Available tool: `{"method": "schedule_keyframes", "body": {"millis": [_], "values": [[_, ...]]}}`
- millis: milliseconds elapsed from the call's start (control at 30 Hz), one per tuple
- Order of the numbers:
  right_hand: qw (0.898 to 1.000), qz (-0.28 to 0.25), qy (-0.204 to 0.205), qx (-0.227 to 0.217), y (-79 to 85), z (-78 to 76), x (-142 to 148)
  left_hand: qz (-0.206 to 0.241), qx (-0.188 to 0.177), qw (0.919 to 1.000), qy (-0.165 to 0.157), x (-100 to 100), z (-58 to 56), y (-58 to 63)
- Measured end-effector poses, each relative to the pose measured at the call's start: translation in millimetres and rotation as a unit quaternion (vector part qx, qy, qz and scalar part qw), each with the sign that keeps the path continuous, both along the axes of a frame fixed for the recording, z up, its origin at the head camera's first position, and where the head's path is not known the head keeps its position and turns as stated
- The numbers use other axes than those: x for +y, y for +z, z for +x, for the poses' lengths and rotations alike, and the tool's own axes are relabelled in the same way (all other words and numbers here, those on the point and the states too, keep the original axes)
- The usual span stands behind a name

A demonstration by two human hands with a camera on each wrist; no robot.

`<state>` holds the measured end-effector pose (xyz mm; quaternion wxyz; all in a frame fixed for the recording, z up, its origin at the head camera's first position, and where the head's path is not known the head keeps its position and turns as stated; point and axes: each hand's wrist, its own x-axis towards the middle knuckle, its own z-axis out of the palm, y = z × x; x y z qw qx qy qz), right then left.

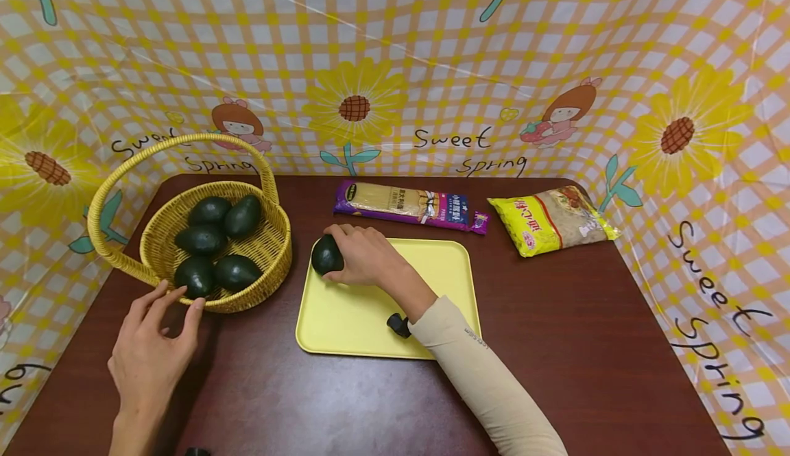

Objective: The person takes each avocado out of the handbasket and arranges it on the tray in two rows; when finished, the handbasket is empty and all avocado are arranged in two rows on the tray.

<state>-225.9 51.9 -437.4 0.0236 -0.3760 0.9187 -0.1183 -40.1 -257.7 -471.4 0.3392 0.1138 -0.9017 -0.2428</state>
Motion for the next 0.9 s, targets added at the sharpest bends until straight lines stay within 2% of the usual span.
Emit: {"method": "schedule_keyframes", "body": {"millis": [200,533,900], "values": [[1.0,0.001,0.013,0.009,-1.8,-0.5,0.5,-0.001,-0.001,1.0,0.004,-0.2,0.1,0.5],[1.0,0.003,0.013,-0.014,-2.2,-2.1,1.1,0.002,-0.005,1.0,0.006,0.8,-0.5,-0.3],[1.0,0.005,0.022,-0.018,0.2,-2.2,1.9,0.005,-0.006,0.9999,0.007,0.7,-0.7,-2.0]]}}
